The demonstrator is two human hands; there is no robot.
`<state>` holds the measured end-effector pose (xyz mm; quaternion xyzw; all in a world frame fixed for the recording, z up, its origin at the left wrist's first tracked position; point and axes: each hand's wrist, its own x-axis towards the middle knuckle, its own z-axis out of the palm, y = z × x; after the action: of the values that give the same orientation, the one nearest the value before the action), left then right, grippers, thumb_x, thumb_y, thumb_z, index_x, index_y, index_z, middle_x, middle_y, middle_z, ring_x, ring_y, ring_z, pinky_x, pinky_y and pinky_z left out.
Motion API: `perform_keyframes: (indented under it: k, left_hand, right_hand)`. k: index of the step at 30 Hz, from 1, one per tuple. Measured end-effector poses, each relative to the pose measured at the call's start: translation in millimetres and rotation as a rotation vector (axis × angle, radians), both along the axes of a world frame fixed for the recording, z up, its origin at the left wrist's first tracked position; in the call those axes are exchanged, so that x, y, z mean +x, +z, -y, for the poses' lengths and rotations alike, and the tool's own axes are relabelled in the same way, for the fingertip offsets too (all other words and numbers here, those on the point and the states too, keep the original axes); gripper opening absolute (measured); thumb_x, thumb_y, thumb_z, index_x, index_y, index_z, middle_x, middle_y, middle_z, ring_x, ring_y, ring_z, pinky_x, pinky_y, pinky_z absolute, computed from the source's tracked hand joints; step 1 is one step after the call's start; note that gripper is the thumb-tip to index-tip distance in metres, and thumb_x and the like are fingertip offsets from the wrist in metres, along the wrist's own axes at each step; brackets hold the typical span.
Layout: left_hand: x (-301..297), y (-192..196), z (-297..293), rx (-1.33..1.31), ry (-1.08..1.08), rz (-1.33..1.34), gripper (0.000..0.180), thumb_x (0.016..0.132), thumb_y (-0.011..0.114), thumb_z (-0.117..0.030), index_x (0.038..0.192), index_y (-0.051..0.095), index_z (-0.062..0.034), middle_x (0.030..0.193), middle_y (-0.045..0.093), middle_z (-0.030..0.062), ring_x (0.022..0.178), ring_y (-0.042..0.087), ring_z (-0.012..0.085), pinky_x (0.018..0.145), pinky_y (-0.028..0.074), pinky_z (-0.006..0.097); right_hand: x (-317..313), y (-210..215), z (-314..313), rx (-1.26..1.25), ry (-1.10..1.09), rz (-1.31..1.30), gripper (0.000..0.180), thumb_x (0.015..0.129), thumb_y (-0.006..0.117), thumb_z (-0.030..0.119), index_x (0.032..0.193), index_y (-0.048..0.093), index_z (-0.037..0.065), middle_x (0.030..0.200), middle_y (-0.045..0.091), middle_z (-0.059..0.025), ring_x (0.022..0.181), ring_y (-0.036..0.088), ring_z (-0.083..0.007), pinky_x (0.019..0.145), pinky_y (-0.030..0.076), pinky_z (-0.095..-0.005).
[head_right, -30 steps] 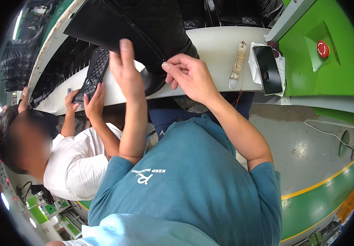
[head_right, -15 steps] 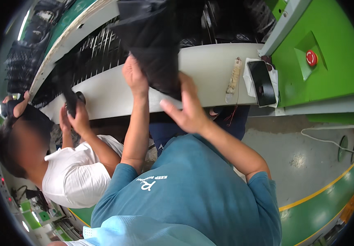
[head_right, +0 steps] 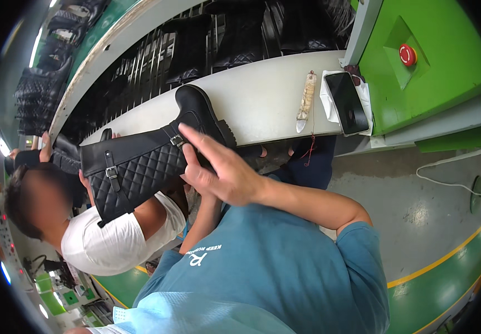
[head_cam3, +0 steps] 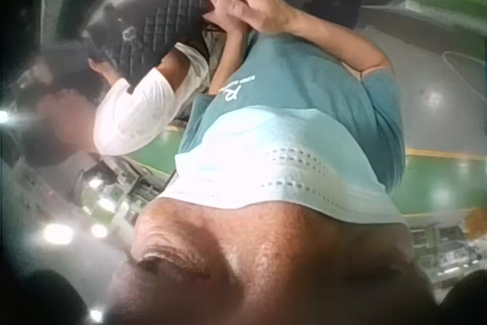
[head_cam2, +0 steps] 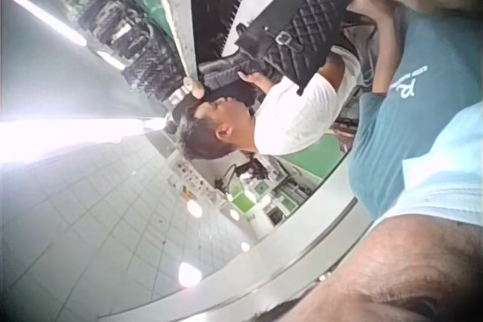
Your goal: Inspecting and assembling black boots on a conveyor belt in a shoe factory.
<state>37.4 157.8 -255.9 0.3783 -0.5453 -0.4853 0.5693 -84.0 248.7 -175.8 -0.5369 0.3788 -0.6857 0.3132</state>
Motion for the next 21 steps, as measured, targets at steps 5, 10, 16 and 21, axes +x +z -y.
perform_keyframes:
  k: [5,10,16,21]
  left_hand:
    - [1,14,18,-0.046,0.04,-0.299,0.041,0.101,0.076,-0.004,0.138,0.064,0.0096,0.129,0.072,0.0157,0.11,0.073,0.0236,0.099,0.061,0.038]
    - [27,28,16,-0.007,-0.033,-0.499,0.053,0.099,0.069,-0.001,0.15,0.055,0.005,0.136,0.068,0.0187,0.114,0.073,0.0271,0.1,0.064,0.042]
    - [31,117,57,-0.122,-0.061,-0.606,0.047,0.1,0.063,-0.02,0.136,0.065,0.009,0.134,0.071,0.0182,0.123,0.072,0.03,0.111,0.059,0.047]
    - [10,278,178,-0.636,-0.061,-0.594,0.036,0.094,0.074,-0.007,0.125,0.072,0.0103,0.127,0.074,0.0173,0.107,0.076,0.0252,0.104,0.062,0.041]
  right_hand:
    - [-50,-47,33,0.177,-0.357,0.028,0.059,0.117,0.058,0.033,0.164,0.043,0.0,0.143,0.068,-0.0203,0.132,0.066,-0.0279,0.116,0.049,-0.0417]
    - [-86,-90,43,0.233,-0.526,-0.089,0.058,0.11,0.069,0.025,0.158,0.049,0.0,0.127,0.072,-0.0171,0.115,0.071,-0.0243,0.104,0.056,-0.0389]
    - [-85,-101,36,0.23,-0.592,-0.191,0.056,0.105,0.074,0.015,0.155,0.053,0.0,0.12,0.072,-0.0165,0.103,0.073,-0.0229,0.097,0.059,-0.0368]
    - [-79,-101,34,0.221,-0.612,-0.166,0.052,0.103,0.074,0.011,0.15,0.058,0.0,0.118,0.072,-0.0159,0.099,0.073,-0.0222,0.094,0.06,-0.0361]
